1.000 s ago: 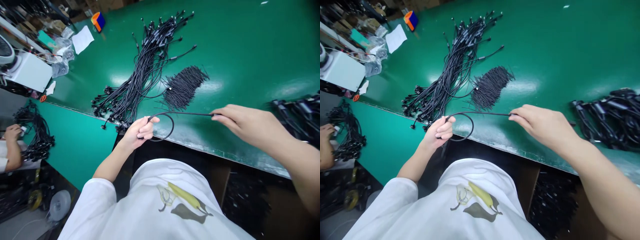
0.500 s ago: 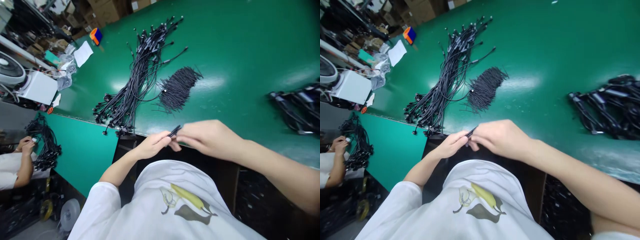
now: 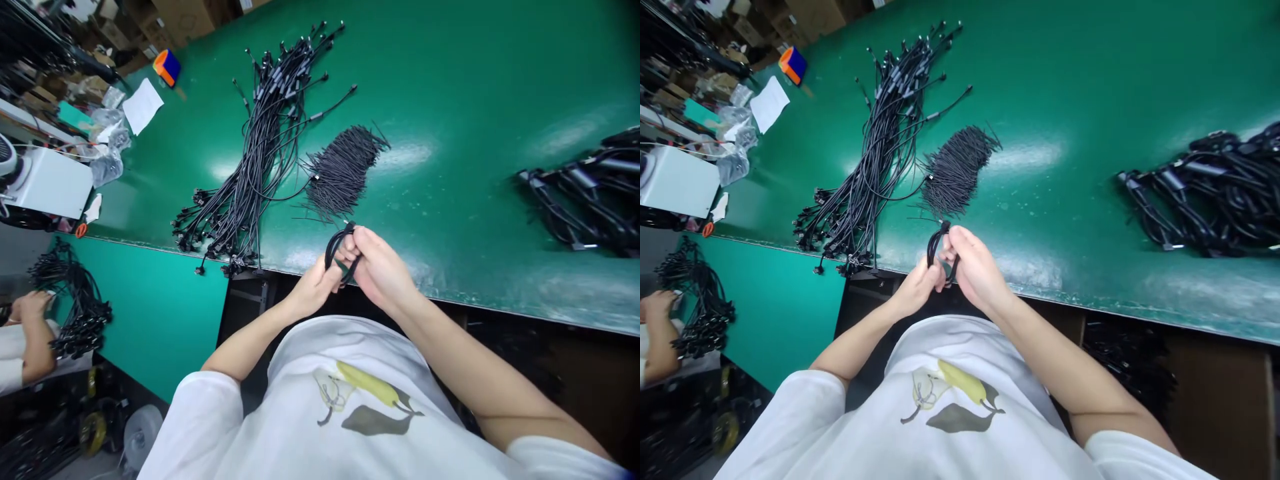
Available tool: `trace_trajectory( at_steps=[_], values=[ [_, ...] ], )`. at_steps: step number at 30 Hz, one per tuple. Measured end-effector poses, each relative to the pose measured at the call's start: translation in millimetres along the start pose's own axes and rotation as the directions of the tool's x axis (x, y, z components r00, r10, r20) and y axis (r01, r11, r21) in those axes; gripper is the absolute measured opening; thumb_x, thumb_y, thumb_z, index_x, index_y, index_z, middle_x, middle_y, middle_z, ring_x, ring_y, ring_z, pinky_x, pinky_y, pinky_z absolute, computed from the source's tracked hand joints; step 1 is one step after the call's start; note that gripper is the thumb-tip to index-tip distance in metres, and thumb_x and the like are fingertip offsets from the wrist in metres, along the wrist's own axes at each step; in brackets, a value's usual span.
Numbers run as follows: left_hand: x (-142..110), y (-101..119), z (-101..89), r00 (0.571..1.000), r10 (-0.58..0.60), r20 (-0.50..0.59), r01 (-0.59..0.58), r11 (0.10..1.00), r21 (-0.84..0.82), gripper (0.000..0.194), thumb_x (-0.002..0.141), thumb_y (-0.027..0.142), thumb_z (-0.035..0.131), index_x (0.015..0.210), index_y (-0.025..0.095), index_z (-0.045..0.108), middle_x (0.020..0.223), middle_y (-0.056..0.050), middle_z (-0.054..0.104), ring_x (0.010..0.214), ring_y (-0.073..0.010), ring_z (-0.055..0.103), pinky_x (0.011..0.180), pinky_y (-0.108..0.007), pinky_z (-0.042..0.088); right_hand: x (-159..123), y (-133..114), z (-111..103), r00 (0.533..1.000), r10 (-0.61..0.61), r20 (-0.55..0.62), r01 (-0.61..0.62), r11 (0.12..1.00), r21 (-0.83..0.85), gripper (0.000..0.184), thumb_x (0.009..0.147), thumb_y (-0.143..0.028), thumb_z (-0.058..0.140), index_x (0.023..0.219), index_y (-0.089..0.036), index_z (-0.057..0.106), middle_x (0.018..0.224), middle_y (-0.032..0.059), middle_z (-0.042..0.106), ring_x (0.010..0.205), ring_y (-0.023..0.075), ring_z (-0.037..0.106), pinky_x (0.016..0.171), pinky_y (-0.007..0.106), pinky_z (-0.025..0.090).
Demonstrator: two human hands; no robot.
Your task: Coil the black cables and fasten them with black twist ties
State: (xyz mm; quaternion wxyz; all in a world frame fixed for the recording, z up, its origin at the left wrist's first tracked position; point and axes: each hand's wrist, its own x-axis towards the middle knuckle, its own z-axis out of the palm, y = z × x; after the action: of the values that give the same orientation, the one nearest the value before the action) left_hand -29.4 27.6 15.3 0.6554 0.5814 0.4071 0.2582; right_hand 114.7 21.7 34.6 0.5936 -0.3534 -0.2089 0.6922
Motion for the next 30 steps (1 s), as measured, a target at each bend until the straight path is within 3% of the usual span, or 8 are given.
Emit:
trace_trajectory(
  at_steps=[4,8,11,14,17,20,24,30],
  values=[
    [0.1,-7.0,0.0,0.986,-0.108,0.124,0.086,0.982,0.169,0.084,0.078,0.052,0.074,0.143,0.018,0.034,0.079,0.004,0.054,0.058,-0.0114,0.052,0.057,-0.027,0.047,-4.1,9.8,-0.8,0.999,0.037,-0.008,-0.037,0.999,-0.028,0.05,0.075,-0.063,0.076,0.094,-0.022,0.057,0.094,0.0032,0.061,0.072,0.0125,0.058,0.05,0.022,0.048],
    [-2.1,-14.7,5.0,0.971,-0.186,0.147,0.127,0.932,0.339,0.04,0.087,0.045,0.065,0.111,0.013,0.06,0.067,0.003,0.051,0.06,-0.0136,0.052,0.059,-0.027,0.043,-3.3,15.4,-5.7,0.998,0.048,-0.034,-0.05,0.996,-0.071,0.05,0.072,-0.053,0.082,0.099,-0.024,0.052,0.084,-0.0038,0.059,0.054,0.006,0.047,0.044,0.018,0.039],
    [-2.4,-17.9,8.4,0.965,-0.173,0.195,0.107,0.945,0.309,0.031,0.092,0.043,0.056,0.083,0.014,0.061,0.07,0.0,0.055,0.07,-0.016,0.056,0.069,-0.028,0.046,-2.8,14.0,-3.2,0.999,0.014,0.046,-0.01,0.996,-0.089,0.041,0.08,-0.056,0.075,0.093,-0.022,0.056,0.057,-0.0091,0.04,0.044,0.0035,0.027,0.042,0.016,0.024],
    [-3.1,-12.0,6.2,0.972,-0.019,0.236,-0.039,0.97,0.239,0.024,0.092,0.039,0.058,0.087,0.016,0.065,0.096,-0.007,0.066,0.098,-0.022,0.06,0.09,-0.034,0.046,-4.8,9.1,2.6,0.996,0.0,0.094,0.011,0.993,-0.114,0.045,0.083,-0.061,0.069,0.077,-0.02,0.052,0.049,-0.0106,0.024,0.043,0.0038,0.016,0.04,0.017,0.016],
    [-6.3,-4.6,2.7,0.975,0.057,0.213,-0.106,0.968,0.229,0.028,0.088,0.044,0.064,0.093,0.018,0.067,0.116,-0.011,0.064,0.119,-0.0267,0.053,0.107,-0.04,0.038,-5.3,4.1,7.2,0.993,0.063,0.101,-0.055,0.995,-0.083,0.043,0.082,-0.059,0.071,0.078,-0.021,0.05,0.051,-0.0106,0.024,0.043,0.0036,0.015,0.038,0.016,0.014],
    [-10.8,-5.0,5.8,0.968,-0.036,0.249,0.027,0.999,0.04,0.043,0.088,0.059,0.058,0.092,0.017,0.061,0.1,-0.01,0.067,0.101,-0.023,0.061,0.099,-0.039,0.044,-1.6,2.0,8.4,0.995,0.05,0.088,-0.045,0.997,-0.057,0.04,0.082,-0.053,0.074,0.079,-0.022,0.049,0.052,-0.0108,0.024,0.043,0.0033,0.016,0.038,0.015,0.015],
    [-12.3,-10.4,15.8,0.943,-0.164,0.291,0.261,0.904,-0.338,0.049,0.085,0.066,0.058,0.096,0.019,0.048,0.063,0.006,0.051,0.053,-0.012,0.055,0.055,-0.026,0.042,6.3,1.5,5.0,0.998,0.022,0.06,-0.016,0.995,-0.099,0.044,0.079,-0.054,0.077,0.079,-0.022,0.048,0.053,-0.0104,0.027,0.043,0.0032,0.02,0.037,0.014,0.017],
    [-7.1,-8.8,14.7,0.881,-0.24,0.407,0.429,0.769,-0.475,0.06,0.084,0.074,0.051,0.084,0.014,0.056,0.057,0.006,0.042,0.051,-0.0117,0.052,0.051,-0.025,0.038,12.0,-2.1,-1.1,0.985,0.156,0.077,-0.149,0.985,-0.084,0.053,0.072,-0.066,0.076,0.081,-0.022,0.048,0.054,-0.011,0.027,0.042,0.0029,0.017,0.035,0.015,0.017]
  ],
)
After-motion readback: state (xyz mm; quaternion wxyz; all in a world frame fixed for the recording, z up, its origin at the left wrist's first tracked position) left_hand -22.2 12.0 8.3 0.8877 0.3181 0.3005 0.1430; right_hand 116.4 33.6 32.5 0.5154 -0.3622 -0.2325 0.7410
